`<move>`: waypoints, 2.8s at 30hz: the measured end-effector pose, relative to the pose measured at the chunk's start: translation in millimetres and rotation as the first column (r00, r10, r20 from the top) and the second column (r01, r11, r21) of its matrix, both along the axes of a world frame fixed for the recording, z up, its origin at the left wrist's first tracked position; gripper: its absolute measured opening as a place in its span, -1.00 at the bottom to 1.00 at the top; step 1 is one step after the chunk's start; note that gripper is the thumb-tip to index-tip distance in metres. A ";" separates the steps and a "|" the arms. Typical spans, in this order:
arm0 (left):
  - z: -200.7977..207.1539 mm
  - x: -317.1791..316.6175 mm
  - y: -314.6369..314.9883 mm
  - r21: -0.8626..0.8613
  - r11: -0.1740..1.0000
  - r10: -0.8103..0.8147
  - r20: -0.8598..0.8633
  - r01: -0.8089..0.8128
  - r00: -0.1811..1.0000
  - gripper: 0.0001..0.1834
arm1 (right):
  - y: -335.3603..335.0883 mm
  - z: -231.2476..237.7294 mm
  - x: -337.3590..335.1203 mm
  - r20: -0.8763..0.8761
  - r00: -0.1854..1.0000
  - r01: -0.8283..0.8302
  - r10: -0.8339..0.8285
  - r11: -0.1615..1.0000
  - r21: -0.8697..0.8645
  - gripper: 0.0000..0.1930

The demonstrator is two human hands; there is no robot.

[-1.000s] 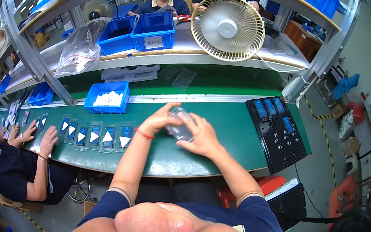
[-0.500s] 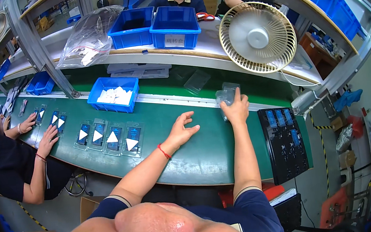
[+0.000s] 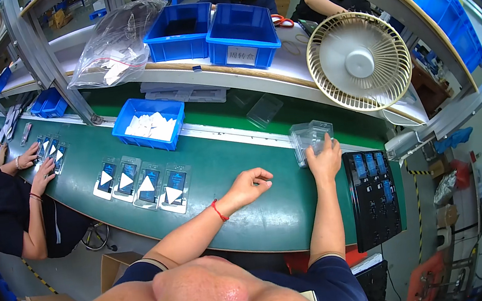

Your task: The person assembles small electronic components into clear plastic packaging at a factory workstation. They place blue rectangular modules and white triangular inserts into the plastic trays, then close the lids. The person repeats this process for multiple units, organizing the finished packages on the table.

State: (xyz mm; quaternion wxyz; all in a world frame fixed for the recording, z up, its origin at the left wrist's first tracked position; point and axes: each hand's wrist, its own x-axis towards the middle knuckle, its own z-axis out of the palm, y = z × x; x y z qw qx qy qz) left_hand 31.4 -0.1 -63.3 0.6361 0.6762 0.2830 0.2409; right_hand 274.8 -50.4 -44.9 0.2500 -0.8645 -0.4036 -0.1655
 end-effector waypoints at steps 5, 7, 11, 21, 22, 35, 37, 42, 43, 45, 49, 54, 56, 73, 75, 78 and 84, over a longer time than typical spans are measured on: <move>3.9 -2.0 -2.2 0.077 0.997 -0.030 -0.016 0.031 0.999 -0.75 | -1.4 3.0 -2.3 -0.011 1.000 0.005 -0.005 1.000 -0.015 -0.31; 3.9 -2.0 -2.6 0.083 0.996 -0.026 -0.015 0.027 1.000 -0.74 | -0.8 1.8 -1.3 -0.014 1.000 0.000 0.000 1.000 -0.013 -0.31; 3.4 -1.0 -3.9 0.091 0.996 -0.003 -0.013 0.004 1.000 -0.73 | -1.7 2.1 -2.9 -0.032 0.999 0.018 -0.019 0.999 -0.047 -0.30; 3.3 -1.8 -2.4 0.169 0.985 -0.025 -0.047 0.033 0.999 -0.74 | -1.3 2.8 -0.9 -0.070 0.997 0.006 -0.011 0.997 -0.071 -0.30; 4.6 -2.4 -3.0 0.175 0.984 -0.024 -0.046 0.031 0.999 -0.74 | -1.4 3.7 -1.5 -0.073 0.997 0.007 -0.012 0.997 -0.073 -0.30; 5.3 -3.0 -4.3 0.220 0.974 -0.036 -0.074 0.051 0.997 -0.77 | -1.4 4.5 -7.8 -0.035 0.999 0.005 -0.007 0.998 -0.055 -0.31; 5.9 -3.3 -4.4 0.227 0.972 -0.036 -0.079 0.053 0.996 -0.77 | -1.3 2.5 -6.2 -0.025 1.000 0.004 -0.005 0.999 -0.054 -0.31; 9.2 -4.0 -4.2 0.233 0.971 -0.041 -0.083 0.059 0.996 -0.79 | -0.9 1.4 -5.7 -0.017 1.000 0.003 -0.004 0.998 -0.056 -0.31; 7.8 -3.8 -4.0 0.235 0.970 -0.041 -0.081 0.059 0.996 -0.79 | -0.9 1.4 -5.8 -0.016 1.000 0.004 -0.005 0.998 -0.057 -0.31; 7.3 -3.8 -3.8 0.241 0.969 -0.040 -0.081 0.058 0.996 -0.79 | -0.4 2.4 -6.3 -0.018 1.000 0.006 -0.007 0.998 -0.060 -0.31; 6.8 -3.7 -3.7 0.245 0.967 -0.042 -0.085 0.062 0.996 -0.80 | -0.9 4.3 -8.2 -0.024 1.000 0.004 -0.006 0.998 -0.060 -0.32; 7.0 -3.9 -3.4 0.247 0.967 -0.046 -0.084 0.065 0.995 -0.80 | -0.3 4.6 -10.6 -0.017 1.000 0.006 -0.007 0.998 -0.055 -0.33; 8.0 -4.0 -3.7 0.250 0.966 -0.047 -0.083 0.067 0.995 -0.80 | -0.4 3.9 -10.0 -0.010 1.000 0.001 -0.001 0.999 -0.049 -0.33; 7.1 -4.6 -4.5 0.247 0.967 -0.048 -0.069 0.064 0.996 -0.80 | -0.7 1.8 -8.8 0.005 1.000 -0.012 0.012 1.000 -0.028 -0.33; 6.8 -4.2 -4.0 0.252 0.966 -0.044 -0.072 0.061 0.996 -0.80 | -0.6 1.2 -7.0 0.008 1.000 -0.010 0.010 1.000 -0.016 -0.33; 6.1 -3.4 -2.5 0.253 0.966 -0.040 -0.074 0.058 0.996 -0.80 | -0.9 2.4 -6.5 -0.006 1.000 -0.001 0.001 1.000 -0.010 -0.32; 2.5 -1.7 0.5 0.231 0.972 -0.033 -0.067 0.048 0.997 -0.79 | 0.6 0.4 -2.9 -0.019 1.000 0.013 -0.013 1.000 -0.008 -0.31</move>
